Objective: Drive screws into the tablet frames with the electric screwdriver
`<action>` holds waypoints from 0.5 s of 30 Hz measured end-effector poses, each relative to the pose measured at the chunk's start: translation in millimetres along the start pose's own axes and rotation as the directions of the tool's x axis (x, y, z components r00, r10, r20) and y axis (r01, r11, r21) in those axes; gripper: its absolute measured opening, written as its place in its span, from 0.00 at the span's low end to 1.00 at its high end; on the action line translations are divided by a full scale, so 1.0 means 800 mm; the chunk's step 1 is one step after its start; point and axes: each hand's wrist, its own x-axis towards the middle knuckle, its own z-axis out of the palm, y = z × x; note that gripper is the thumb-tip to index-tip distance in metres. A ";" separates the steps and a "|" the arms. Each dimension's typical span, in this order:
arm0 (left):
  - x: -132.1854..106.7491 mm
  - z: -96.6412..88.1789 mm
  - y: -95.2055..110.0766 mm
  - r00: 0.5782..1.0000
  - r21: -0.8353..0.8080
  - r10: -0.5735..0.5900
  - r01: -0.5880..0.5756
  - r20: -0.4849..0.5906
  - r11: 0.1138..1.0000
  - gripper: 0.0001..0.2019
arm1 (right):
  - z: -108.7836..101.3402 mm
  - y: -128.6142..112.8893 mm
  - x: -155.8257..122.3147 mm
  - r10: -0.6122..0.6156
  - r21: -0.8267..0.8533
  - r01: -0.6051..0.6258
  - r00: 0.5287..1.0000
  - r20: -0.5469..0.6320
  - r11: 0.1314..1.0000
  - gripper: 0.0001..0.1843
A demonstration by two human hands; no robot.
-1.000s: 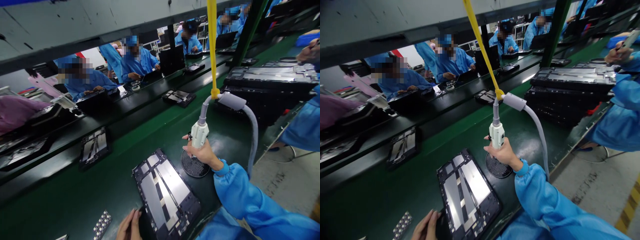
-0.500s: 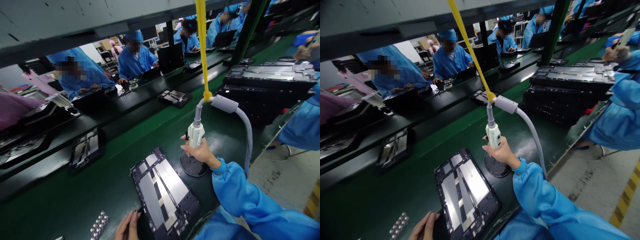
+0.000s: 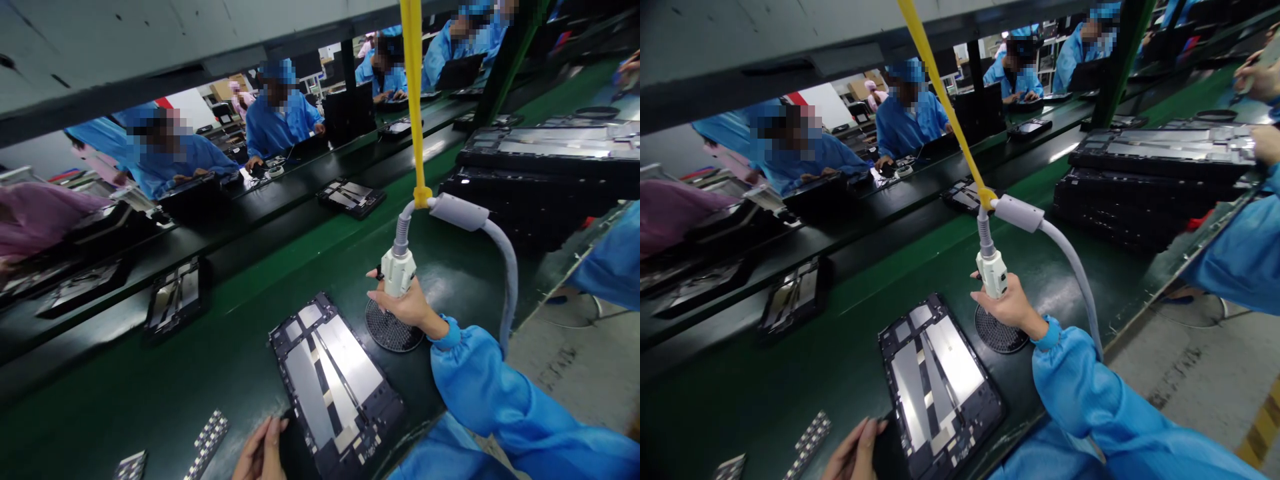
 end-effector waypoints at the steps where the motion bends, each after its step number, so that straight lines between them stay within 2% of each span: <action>1: 0.005 -0.002 0.002 0.999 -0.003 -0.042 0.042 0.035 0.999 0.17 | 0.000 -0.005 -0.001 0.004 -0.016 -0.004 1.000 -0.013 1.000 0.16; 3: 0.015 -0.008 0.006 0.982 -0.015 -0.100 0.104 0.159 0.994 0.18 | 0.000 -0.018 -0.004 -0.026 -0.061 0.022 0.998 -0.059 0.998 0.13; 5: 0.026 -0.014 0.013 0.948 -0.033 -0.108 0.123 0.300 0.992 0.17 | 0.002 -0.033 -0.003 -0.148 -0.129 0.133 0.983 -0.108 0.983 0.08; 7: 0.037 -0.017 0.021 0.900 -0.043 -0.106 0.137 0.422 0.990 0.15 | 0.007 -0.046 -0.001 -0.225 -0.181 0.205 0.970 -0.094 0.962 0.10; 9: 0.045 -0.014 0.030 0.850 -0.052 -0.113 0.163 0.514 0.985 0.14 | 0.019 -0.058 -0.002 -0.180 -0.133 0.171 0.982 -0.061 0.976 0.07; 11: 0.051 -0.006 0.036 0.808 -0.061 -0.102 0.168 0.581 0.984 0.12 | 0.037 -0.066 -0.010 -0.102 -0.037 0.102 0.995 0.007 0.994 0.13; 15: 0.061 0.017 0.040 0.777 -0.050 0.003 0.037 0.630 0.998 0.08 | 0.078 -0.071 -0.030 -0.068 0.085 0.053 0.981 0.183 0.995 0.16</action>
